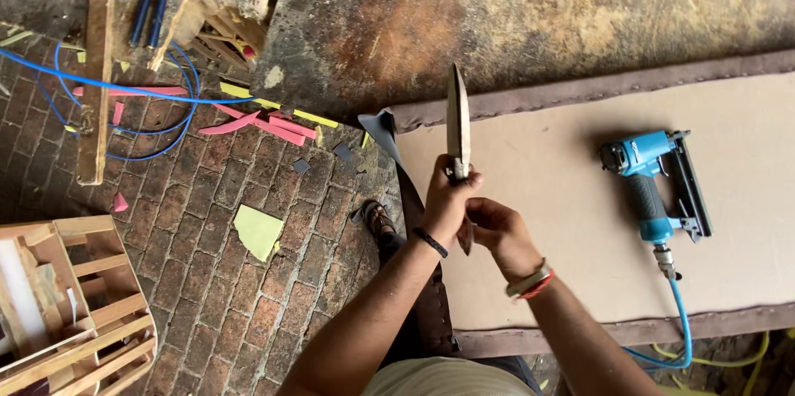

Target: The person staples brown fabric onto a rectangular board using a pneumatic staple gun, trims excess fabric with shears, and folds edges to secure them. The person then flips the board and handles a yellow foam strip.

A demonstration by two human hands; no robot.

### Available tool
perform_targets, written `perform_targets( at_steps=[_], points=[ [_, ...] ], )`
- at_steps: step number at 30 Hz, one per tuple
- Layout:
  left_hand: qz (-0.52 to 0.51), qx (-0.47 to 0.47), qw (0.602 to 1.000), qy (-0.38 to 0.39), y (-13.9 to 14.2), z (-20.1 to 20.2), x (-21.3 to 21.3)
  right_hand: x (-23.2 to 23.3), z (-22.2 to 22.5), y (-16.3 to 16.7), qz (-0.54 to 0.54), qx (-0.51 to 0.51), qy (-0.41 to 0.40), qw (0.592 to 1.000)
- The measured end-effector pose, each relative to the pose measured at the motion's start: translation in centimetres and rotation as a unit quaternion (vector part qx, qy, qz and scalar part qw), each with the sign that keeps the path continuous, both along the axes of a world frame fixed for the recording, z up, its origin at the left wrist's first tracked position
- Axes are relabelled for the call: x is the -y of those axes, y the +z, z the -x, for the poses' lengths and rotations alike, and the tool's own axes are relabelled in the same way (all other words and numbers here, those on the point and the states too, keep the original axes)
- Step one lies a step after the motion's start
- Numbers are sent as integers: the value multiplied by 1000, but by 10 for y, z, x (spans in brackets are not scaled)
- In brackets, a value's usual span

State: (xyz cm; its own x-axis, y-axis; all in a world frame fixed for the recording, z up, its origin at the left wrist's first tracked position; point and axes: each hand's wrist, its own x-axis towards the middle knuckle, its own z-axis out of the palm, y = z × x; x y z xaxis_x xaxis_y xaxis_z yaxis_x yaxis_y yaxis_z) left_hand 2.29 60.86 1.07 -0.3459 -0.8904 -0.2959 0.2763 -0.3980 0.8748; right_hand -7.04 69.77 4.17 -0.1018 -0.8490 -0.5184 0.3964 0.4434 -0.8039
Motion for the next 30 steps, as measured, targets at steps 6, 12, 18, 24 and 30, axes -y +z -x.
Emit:
perform_targets(
  at_steps=[6,12,18,24,30],
  points=[
    [39,231,944,-232,-12,-29,16,10,25,12,-181,-234,183,938],
    [343,440,823,-107,-59,-65,65,-2,13,16,-260,-209,182,925],
    [428,463,776,-15,-84,-66,46,-7,8,2,-235,-99,107,961],
    [448,453,770,36,-85,-69,41,3,10,8,-184,36,78,979],
    [438,440,782,51,-86,-69,43,-1,-23,-2,-196,73,-3,978]
  ],
)
